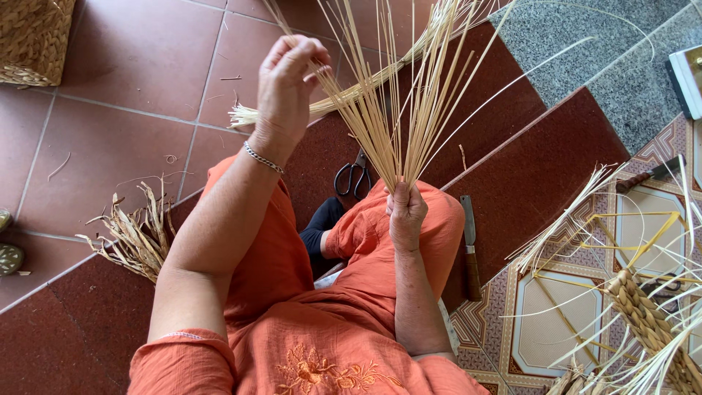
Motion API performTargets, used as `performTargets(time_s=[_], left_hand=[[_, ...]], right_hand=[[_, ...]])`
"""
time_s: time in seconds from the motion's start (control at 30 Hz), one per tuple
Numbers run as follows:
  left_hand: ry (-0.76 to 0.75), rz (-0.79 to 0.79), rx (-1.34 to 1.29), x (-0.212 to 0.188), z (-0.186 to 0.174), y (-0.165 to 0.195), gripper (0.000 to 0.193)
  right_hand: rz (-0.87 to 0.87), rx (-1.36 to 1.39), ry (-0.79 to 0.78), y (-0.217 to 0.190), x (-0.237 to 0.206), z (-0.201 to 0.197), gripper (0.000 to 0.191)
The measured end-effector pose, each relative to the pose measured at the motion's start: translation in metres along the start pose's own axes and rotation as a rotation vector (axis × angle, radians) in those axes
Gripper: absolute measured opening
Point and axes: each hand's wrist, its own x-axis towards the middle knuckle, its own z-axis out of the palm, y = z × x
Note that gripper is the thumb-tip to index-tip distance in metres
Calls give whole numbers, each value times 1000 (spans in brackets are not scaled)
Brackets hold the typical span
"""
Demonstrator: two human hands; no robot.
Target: The person sits cross-legged on a tiled floor and prepares dried straw by hand. They separate strands, trim ends with scissors, and bundle the pieces into neat bunches.
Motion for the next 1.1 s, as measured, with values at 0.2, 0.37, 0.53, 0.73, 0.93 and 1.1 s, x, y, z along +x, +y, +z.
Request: performTargets(time_s=[0.2, 0.37, 0.53, 0.73, 0.93, 1.1], left_hand=[[130, 196, -123, 24, -50, 20, 14], [277, 275, -255, 35, -101, 28, 13], [554, 306, -322, 37, -134, 45, 20], [295, 355, 17, 23, -102, 52, 29], [-454, 618, 1079, -34, 2, 17, 28], [-545, 633, 1275, -48, 46, -13, 37]], right_hand=[[-51, -24, 34, 3, 4, -5, 33], [-27, 32, 36, 5, 4, -7, 34], [-7, 77, 55, 2, 4, -8, 34], [-36, 33, 79, 2, 8, -5, 33], [-172, -125, 93, 5, 18, 9, 34], [-203, -254, 120, 3, 20, 13, 34]])
